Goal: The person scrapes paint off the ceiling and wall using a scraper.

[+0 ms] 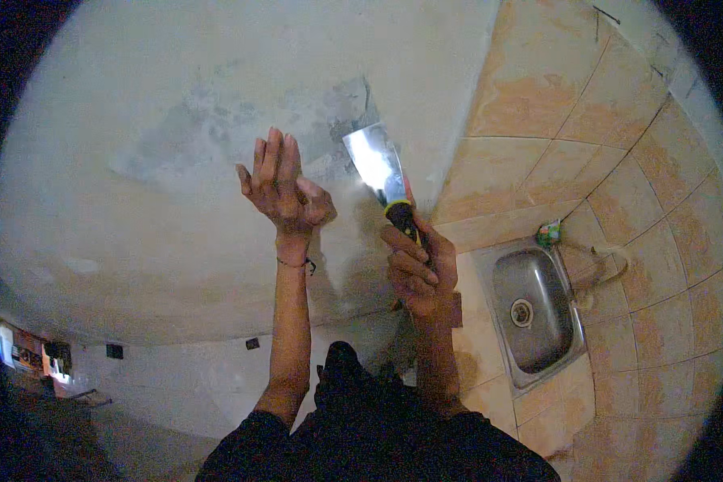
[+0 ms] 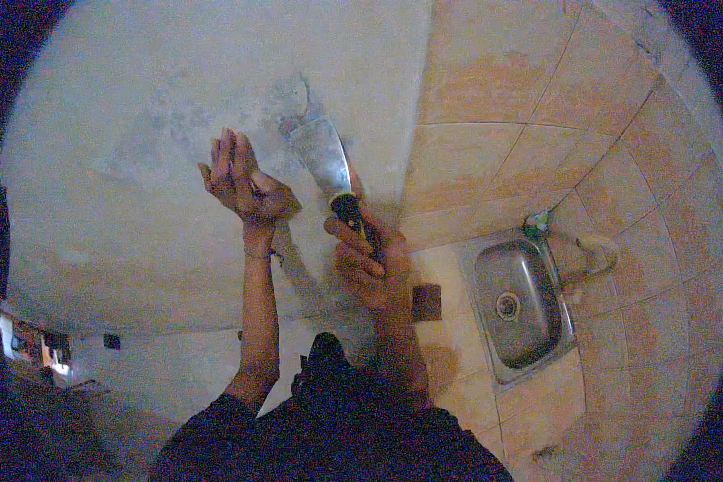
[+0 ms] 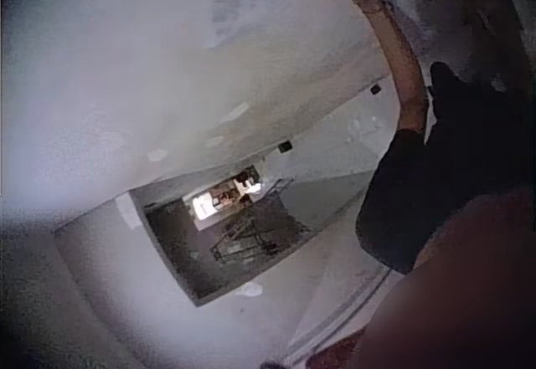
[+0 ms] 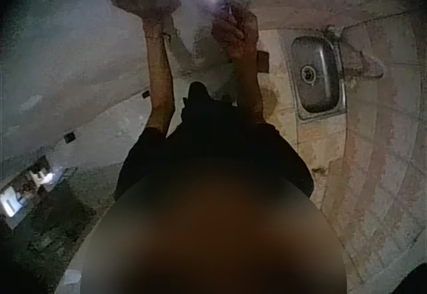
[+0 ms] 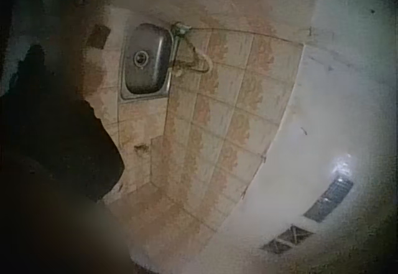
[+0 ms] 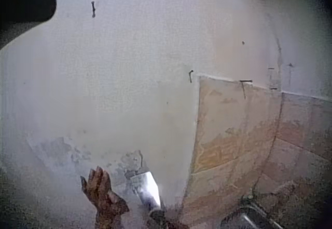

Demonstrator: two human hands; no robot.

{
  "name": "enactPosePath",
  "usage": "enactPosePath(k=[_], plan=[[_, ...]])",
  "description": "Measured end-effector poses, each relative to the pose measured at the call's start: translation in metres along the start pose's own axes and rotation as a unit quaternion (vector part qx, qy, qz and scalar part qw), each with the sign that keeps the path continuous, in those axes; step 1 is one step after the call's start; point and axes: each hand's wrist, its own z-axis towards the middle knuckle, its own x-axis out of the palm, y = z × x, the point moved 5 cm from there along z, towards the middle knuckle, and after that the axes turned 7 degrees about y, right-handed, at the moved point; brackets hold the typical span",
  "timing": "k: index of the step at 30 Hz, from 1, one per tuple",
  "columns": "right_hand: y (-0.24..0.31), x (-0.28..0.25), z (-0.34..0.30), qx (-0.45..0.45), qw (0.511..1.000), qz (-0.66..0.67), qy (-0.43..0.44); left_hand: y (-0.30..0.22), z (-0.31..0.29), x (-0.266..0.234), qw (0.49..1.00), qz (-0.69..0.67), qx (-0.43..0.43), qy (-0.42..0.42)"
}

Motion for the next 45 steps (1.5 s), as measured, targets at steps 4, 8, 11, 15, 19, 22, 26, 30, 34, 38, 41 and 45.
enactPosePath(k=[4, 8, 11, 15, 19, 22, 26, 30, 34, 38, 41, 45], plan=[[-0.002, 0.007, 0.0, -0.021, 1.0, 0.012, -0.02, -0.004, 0.003, -0.002, 1.0, 0.002, 0.002, 0.002], [-0.001, 0.009, 0.001, -0.021, 1.0, 0.016, -0.008, -0.001, -0.003, 0.001, 1.0, -0.006, -0.002, 0.016], [-0.005, 0.001, 0.002, -0.022, 0.999, -0.015, -0.021, 0.004, 0.001, -0.003, 1.0, 0.005, 0.002, 0.009], [-0.002, 0.006, -0.001, -0.021, 0.999, -0.032, -0.02, -0.002, 0.002, -0.001, 1.0, -0.01, 0.001, 0.004], [0.001, 0.005, 0.003, -0.009, 0.996, -0.072, -0.048, 0.002, 0.0, -0.003, 1.0, -0.003, 0.003, -0.003], [0.005, -0.004, -0.001, -0.017, 0.999, -0.024, -0.027, -0.001, 0.001, -0.002, 1.0, -0.002, 0.004, -0.003], [0.001, 0.006, 0.006, -0.02, 1.0, -0.017, 0.005, -0.002, 0.002, -0.003, 1.0, -0.002, -0.001, 0.003], [0.0, 0.002, -0.001, -0.025, 0.999, 0.042, -0.003, -0.002, 0.001, -0.002, 1.0, -0.009, 0.012, -0.005], [-0.001, 0.004, 0.003, -0.032, 0.998, 0.044, -0.009, 0.002, 0.0, -0.001, 1.0, 0.002, 0.007, 0.01], [-0.005, 0.013, 0.002, -0.015, 0.996, 0.086, -0.004, 0.001, 0.002, -0.004, 1.0, -0.005, -0.001, 0.019], [-0.007, 0.017, 0.004, -0.008, 0.994, 0.111, -0.013, 0.003, -0.001, -0.003, 1.0, -0.003, -0.004, 0.001], [-0.005, 0.019, 0.003, -0.007, 0.993, 0.118, -0.021, 0.0, 0.002, -0.004, 1.0, -0.01, 0.006, 0.001]])
